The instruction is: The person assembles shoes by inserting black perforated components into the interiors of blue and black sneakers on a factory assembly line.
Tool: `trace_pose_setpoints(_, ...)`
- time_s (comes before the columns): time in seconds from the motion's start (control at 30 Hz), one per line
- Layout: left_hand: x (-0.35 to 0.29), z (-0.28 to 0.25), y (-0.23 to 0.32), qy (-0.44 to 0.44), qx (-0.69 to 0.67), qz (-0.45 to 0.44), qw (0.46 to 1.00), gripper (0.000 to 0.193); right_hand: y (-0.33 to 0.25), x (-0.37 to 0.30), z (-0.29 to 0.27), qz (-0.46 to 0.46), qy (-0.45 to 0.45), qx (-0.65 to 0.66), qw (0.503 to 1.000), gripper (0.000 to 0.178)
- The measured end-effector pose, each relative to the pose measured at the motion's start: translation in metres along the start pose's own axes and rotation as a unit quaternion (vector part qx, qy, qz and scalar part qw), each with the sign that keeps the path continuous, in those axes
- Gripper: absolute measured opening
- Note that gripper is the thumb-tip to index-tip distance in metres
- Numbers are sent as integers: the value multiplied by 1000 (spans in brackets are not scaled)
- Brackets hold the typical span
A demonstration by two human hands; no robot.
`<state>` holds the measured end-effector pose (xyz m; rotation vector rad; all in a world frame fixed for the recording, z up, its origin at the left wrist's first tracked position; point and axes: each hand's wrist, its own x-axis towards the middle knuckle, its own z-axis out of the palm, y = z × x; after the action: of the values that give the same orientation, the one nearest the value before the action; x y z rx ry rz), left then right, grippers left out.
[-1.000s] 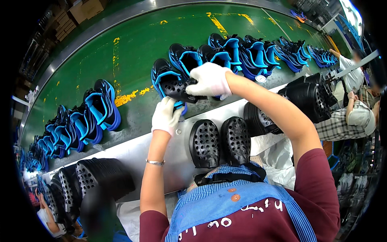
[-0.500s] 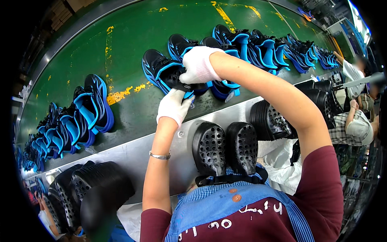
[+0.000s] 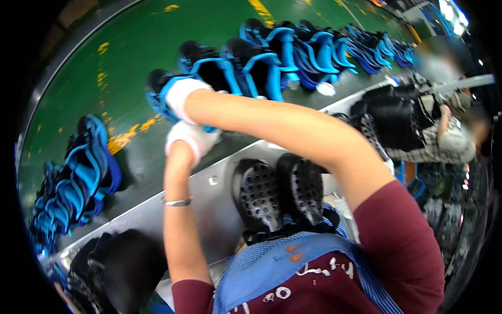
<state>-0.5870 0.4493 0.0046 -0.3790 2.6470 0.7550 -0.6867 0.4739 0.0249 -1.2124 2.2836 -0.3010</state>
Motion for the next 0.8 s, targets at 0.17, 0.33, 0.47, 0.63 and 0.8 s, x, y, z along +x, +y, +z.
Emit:
trace_pose_setpoints(0.17,10,-13,38,-129,-131,-99,978,51,41,39,23,-19,51,-130,990,35)
trace_pose_setpoints(0.33,46,29,-39,-146,-3,-91,985,53,5,49,29,-33,-30,-217,975,42)
trace_pose_setpoints(0.47,53,46,-71,-175,94,-73,977,53,-8,13,19,-59,100,-257,959,39)
trace_pose_setpoints(0.63,64,28,-52,-185,241,5,953,51,5,-7,-10,-59,86,-139,985,30)
trace_pose_setpoints(0.8,39,5,-37,-74,19,-75,994,40,15,-46,-14,-118,109,-171,972,29)
